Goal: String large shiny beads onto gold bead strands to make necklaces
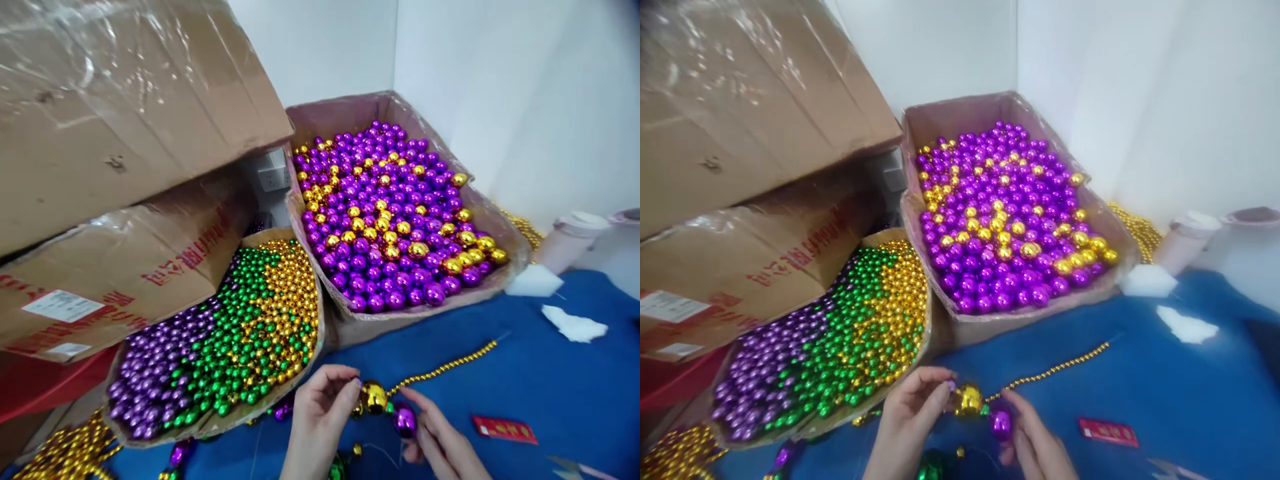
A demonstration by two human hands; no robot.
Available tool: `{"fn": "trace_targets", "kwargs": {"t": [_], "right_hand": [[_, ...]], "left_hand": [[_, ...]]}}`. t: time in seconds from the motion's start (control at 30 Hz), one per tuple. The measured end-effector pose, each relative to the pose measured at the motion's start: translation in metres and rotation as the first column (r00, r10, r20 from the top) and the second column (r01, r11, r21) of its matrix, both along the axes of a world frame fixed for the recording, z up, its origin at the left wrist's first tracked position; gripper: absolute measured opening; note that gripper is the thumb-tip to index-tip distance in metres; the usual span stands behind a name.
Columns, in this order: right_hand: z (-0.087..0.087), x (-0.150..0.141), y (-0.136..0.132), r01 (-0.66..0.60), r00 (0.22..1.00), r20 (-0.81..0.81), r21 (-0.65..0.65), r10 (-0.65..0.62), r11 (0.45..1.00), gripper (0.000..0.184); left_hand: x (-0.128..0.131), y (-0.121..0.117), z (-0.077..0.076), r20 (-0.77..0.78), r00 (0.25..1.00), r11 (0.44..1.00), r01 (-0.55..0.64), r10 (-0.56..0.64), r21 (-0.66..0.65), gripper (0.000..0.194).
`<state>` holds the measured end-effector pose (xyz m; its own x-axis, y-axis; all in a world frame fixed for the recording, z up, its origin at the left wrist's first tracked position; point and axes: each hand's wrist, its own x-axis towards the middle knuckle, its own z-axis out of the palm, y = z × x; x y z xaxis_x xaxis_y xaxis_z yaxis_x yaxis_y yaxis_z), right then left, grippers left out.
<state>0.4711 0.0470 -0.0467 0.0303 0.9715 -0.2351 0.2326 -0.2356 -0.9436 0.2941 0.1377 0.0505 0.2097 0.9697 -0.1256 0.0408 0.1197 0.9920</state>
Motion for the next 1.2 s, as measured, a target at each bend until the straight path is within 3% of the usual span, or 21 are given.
{"fn": "trace_targets", "kwargs": {"t": [0.13, 0.27, 0.37, 0.5, 0.6, 0.7, 0.97, 1.1, 1.2], "right_hand": [[-0.016, 0.005, -0.007, -0.071, 0.996, -0.056, -0.069, 0.067, 0.995, 0.055], [-0.014, 0.022, -0.013, -0.183, 0.961, 0.221, 0.050, 0.168, 0.982, 0.049], [0.012, 0.036, -0.009, -0.189, 0.919, 0.380, 0.194, 0.103, 0.963, 0.045], [0.061, 0.034, 0.005, -0.128, 0.951, 0.308, 0.278, 0.038, 0.952, 0.037], [0.078, 0.021, 0.016, -0.181, 0.965, 0.238, 0.321, 0.106, 0.929, 0.029], [0.073, 0.016, 0.021, -0.190, 0.970, 0.207, 0.304, 0.130, 0.933, 0.025], [0.054, 0.030, 0.025, -0.153, 0.972, 0.208, 0.233, 0.104, 0.960, 0.028], [0.044, 0.035, 0.025, -0.113, 0.983, 0.167, 0.217, 0.077, 0.970, 0.030], [0.036, 0.039, 0.023, -0.027, 0.993, 0.120, 0.193, 0.004, 0.981, 0.033]], "left_hand": [[0.011, -0.011, -0.010, -0.098, 0.982, 0.959, 0.180, -0.162, 0.218, 0.015], [0.016, -0.014, -0.003, -0.286, 0.935, 0.854, 0.319, -0.212, 0.410, 0.012], [0.018, -0.011, 0.013, -0.283, 0.930, 0.851, 0.338, -0.236, 0.401, 0.012], [0.025, -0.005, 0.038, -0.225, 0.927, 0.854, 0.366, -0.300, 0.369, 0.012], [0.032, 0.000, 0.051, -0.200, 0.938, 0.859, 0.341, -0.284, 0.382, 0.011], [0.037, 0.003, 0.053, -0.158, 0.949, 0.889, 0.311, -0.272, 0.337, 0.012], [0.042, 0.009, 0.037, -0.003, 0.977, 0.956, 0.209, -0.213, 0.207, 0.015], [0.043, 0.008, 0.028, -0.015, 0.982, 0.966, 0.187, -0.188, 0.177, 0.017], [0.042, 0.001, 0.008, -0.160, 0.963, 0.944, 0.250, -0.218, 0.217, 0.023]]}}
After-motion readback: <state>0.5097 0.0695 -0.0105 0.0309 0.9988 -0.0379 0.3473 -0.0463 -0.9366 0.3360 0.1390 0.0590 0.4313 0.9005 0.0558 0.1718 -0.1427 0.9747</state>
